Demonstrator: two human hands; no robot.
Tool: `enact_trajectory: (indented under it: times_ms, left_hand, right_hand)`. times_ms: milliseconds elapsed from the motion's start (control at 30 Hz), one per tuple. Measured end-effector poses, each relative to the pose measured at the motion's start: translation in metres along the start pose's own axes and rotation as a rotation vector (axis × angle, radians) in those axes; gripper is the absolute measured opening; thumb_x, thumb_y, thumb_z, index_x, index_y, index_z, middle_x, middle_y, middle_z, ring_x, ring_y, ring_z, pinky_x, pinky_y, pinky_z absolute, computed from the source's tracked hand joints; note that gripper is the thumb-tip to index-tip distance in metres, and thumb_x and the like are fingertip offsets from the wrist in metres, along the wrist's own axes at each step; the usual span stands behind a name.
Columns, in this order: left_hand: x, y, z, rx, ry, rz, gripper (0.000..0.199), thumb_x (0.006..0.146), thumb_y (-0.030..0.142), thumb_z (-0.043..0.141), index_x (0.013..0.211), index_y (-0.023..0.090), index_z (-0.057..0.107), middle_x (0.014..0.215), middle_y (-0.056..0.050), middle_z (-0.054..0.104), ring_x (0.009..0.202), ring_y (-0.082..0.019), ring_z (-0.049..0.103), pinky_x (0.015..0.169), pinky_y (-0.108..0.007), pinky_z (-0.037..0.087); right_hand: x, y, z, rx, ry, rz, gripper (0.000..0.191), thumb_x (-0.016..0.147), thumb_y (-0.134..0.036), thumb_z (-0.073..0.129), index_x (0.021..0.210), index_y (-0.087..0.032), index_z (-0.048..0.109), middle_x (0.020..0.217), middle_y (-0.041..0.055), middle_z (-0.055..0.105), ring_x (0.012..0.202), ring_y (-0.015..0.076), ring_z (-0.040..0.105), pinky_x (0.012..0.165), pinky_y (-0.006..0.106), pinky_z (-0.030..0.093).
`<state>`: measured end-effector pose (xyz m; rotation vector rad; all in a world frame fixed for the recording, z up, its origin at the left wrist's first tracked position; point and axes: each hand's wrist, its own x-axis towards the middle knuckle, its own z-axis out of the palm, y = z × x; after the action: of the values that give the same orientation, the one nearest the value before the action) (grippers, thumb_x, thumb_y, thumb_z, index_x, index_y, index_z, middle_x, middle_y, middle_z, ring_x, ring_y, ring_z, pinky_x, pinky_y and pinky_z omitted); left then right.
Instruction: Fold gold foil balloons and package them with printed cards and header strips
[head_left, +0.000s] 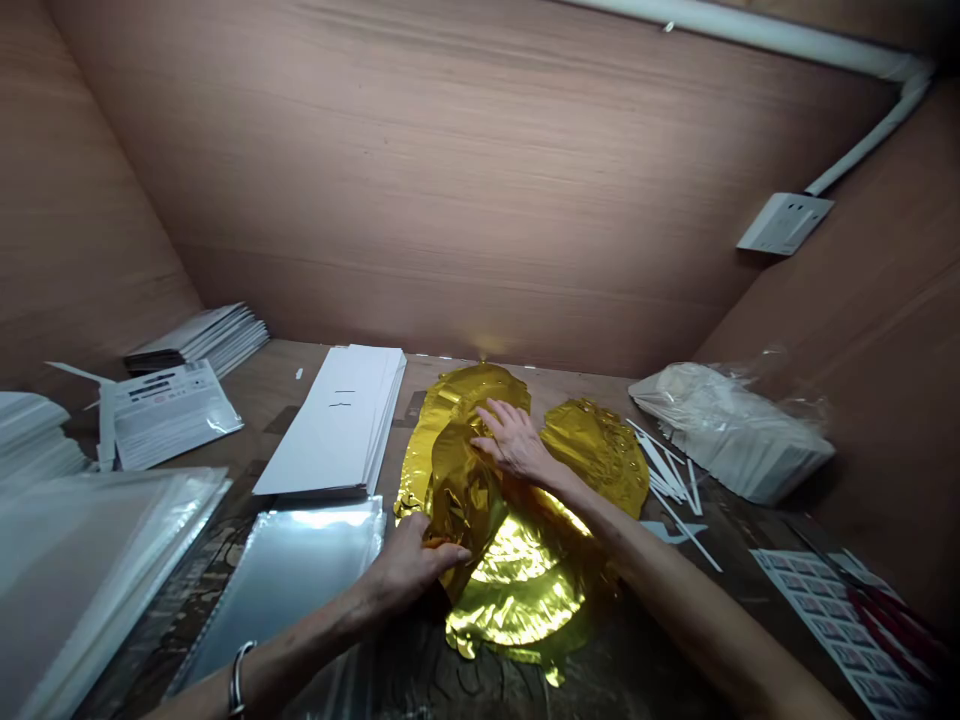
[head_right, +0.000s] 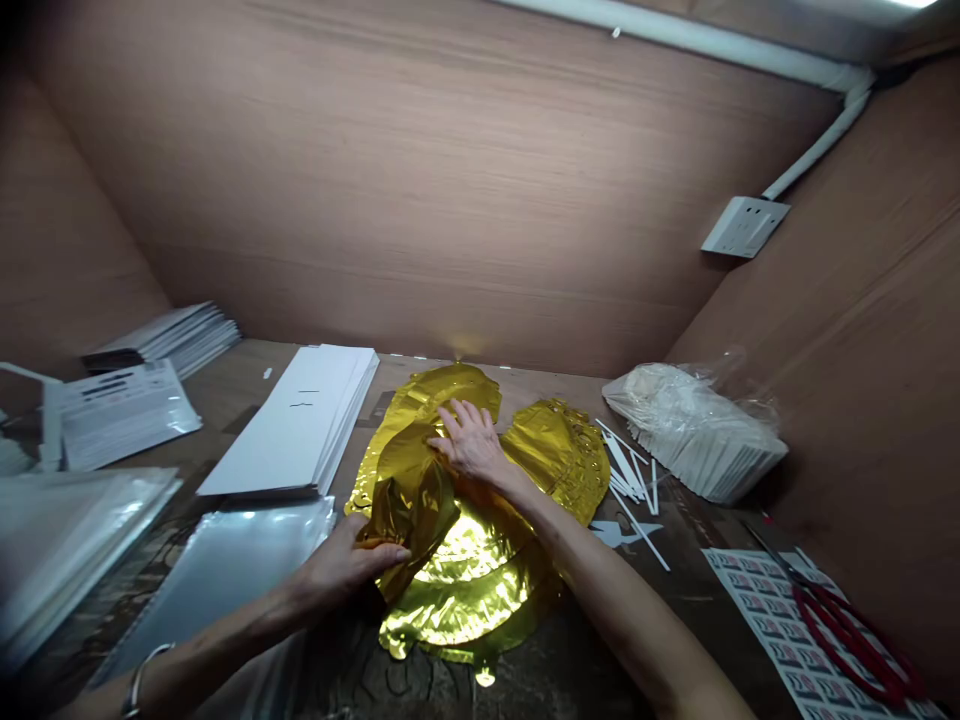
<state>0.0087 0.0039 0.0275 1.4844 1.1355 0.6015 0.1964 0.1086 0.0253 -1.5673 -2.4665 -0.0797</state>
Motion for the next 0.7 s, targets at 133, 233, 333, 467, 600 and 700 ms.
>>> enact_trajectory:
  times_ms: [133, 233, 333, 467, 600, 700]
  left_hand:
    - [-0.008, 0.015, -0.002, 0.181, -0.177, 0.078, 0.031, 0.055, 0.038, 0.062, 0.073, 0.012, 0.060, 0.060, 0.002, 0.055, 0.059, -0.012, 0.047, 0.052, -0.020, 0.036]
    - [-0.021, 0.034, -0.009, 0.383, -0.143, 0.135, 0.034, 0.058, 0.045, 0.059, 0.050, 0.012, 0.055, 0.042, 0.004, 0.043, 0.045, -0.007, 0.038, 0.043, -0.018, 0.029]
    - [-0.030, 0.052, -0.019, 0.477, 0.182, 0.332, 0.036, 0.067, 0.048, 0.051, 0.065, 0.012, 0.060, 0.056, 0.000, 0.054, 0.052, -0.010, 0.045, 0.049, -0.020, 0.036]
    - [-0.031, 0.048, -0.026, 0.719, 0.113, 0.704, 0.066, 0.059, 0.052, 0.059, 0.112, 0.015, 0.046, 0.115, -0.013, 0.047, 0.106, -0.025, 0.040, 0.087, -0.037, 0.034]
    - [-0.033, 0.015, -0.015, 0.956, -0.189, 0.725, 0.063, 0.068, 0.041, 0.055, 0.121, 0.014, 0.034, 0.126, -0.016, 0.036, 0.120, -0.029, 0.024, 0.095, -0.044, 0.024]
    - [-0.037, -0.001, -0.002, 1.011, -0.194, 0.703, 0.047, 0.077, 0.024, 0.045, 0.120, 0.010, 0.034, 0.124, -0.018, 0.037, 0.119, -0.026, 0.026, 0.095, -0.040, 0.026]
  right_hand:
    - [-0.037, -0.002, 0.000, 0.046, -0.166, -0.086, 0.058, 0.080, -0.052, 0.021, 0.128, -0.020, 0.026, 0.134, 0.0108, 0.023, 0.122, 0.0239, 0.016, 0.096, 0.042, 0.015]
    - [-0.048, -0.001, 0.002, 0.019, -0.164, -0.170, 0.057, 0.080, -0.052, 0.026, 0.127, -0.021, 0.029, 0.134, 0.0111, 0.024, 0.123, 0.0234, 0.017, 0.097, 0.044, 0.012]
    - [-0.051, -0.001, 0.004, 0.021, -0.128, -0.226, 0.055, 0.079, -0.052, 0.029, 0.125, -0.020, 0.033, 0.132, 0.0120, 0.028, 0.121, 0.0242, 0.020, 0.097, 0.046, 0.013]
    - [-0.051, 0.002, 0.005, 0.033, -0.118, -0.230, 0.055, 0.079, -0.051, 0.031, 0.123, -0.019, 0.036, 0.131, 0.0122, 0.029, 0.121, 0.0244, 0.021, 0.097, 0.045, 0.015]
    - [-0.054, 0.004, 0.005, 0.049, -0.110, -0.210, 0.052, 0.079, -0.047, 0.034, 0.122, -0.018, 0.038, 0.130, 0.0130, 0.031, 0.121, 0.0253, 0.020, 0.097, 0.045, 0.016]
    - [-0.062, 0.001, -0.001, 0.097, -0.045, -0.197, 0.048, 0.081, -0.040, 0.035, 0.122, -0.015, 0.038, 0.130, 0.0142, 0.031, 0.121, 0.0250, 0.022, 0.096, 0.045, 0.020]
